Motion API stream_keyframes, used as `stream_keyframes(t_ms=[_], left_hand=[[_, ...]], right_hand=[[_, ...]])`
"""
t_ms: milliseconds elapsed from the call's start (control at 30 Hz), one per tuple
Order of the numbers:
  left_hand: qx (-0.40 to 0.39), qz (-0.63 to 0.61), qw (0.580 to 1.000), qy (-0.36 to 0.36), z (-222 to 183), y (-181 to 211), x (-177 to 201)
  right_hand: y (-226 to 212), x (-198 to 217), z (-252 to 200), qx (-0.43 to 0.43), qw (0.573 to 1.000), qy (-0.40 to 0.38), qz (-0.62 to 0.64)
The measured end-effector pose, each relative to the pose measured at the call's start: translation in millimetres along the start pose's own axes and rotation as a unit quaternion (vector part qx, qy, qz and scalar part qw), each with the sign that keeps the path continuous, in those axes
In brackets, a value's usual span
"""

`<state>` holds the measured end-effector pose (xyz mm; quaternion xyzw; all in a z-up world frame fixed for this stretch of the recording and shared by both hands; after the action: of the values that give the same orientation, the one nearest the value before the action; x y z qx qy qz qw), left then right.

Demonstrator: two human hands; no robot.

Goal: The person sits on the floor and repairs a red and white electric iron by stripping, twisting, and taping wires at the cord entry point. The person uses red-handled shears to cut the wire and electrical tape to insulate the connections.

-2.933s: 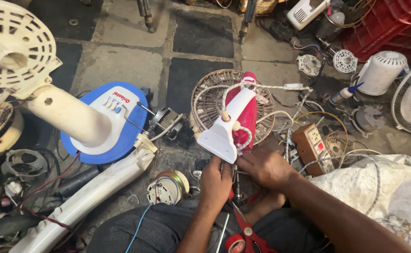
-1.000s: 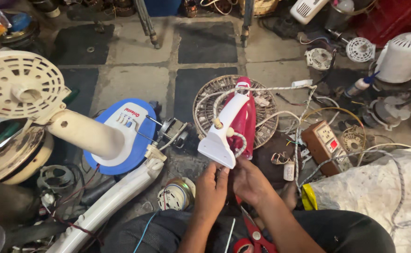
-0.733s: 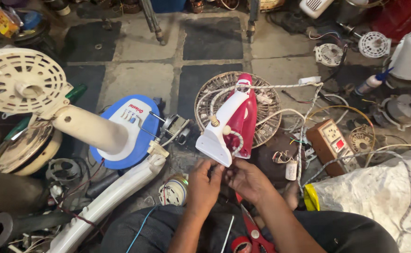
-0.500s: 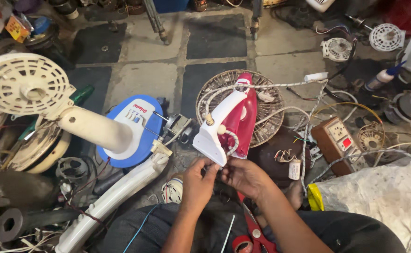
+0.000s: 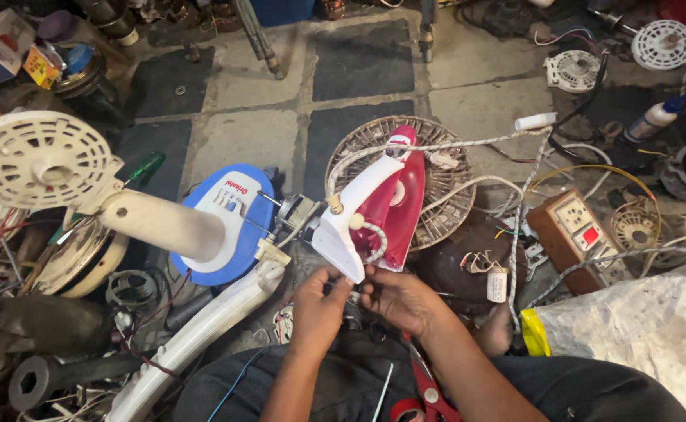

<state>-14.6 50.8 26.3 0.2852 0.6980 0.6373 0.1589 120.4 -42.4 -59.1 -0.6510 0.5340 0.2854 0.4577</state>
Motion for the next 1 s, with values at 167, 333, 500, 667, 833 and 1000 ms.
stream_keyframes(t_ms=[167,333,500,667,833,1000], left_hand=[[0.121,-0.091,0.988,0.001,-5,-12,-3],[0.133,-0.174,0.975,0.022,-7,-16,-7],[0.081,-0.124,0.987,0.055,-8,-17,-6],[0.031,-0.106,0.992,0.055,-9,-18,-5],[0.055,-0.174,0.981,0.067,-9,-21,-11],[-0.018,-0.032,0.996,0.081,-12,-6,-6]], right_hand=[[-1,-2,-1,-0.002,0.999,0.025,-0.030],[6,-7,-1,0.002,1.000,0.028,-0.009],[14,-6,0,-0.010,0.999,0.025,0.020],[11,-8,3,-0.025,0.999,-0.009,0.022],[13,-11,2,-0.034,0.999,-0.001,0.006],[18,-16,1,-0.017,1.000,-0.008,0.018]])
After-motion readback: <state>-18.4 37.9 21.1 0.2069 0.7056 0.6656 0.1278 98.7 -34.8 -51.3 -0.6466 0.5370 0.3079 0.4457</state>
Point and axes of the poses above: each hand's wrist, its own z-axis towards the middle knuckle, its own x-axis out of the back of the hand, y = z × x, the point moved 2 cm from there along z, towards the middle knuckle, and after that the axes turned 1 degree about -z, right-handed, at the moved point
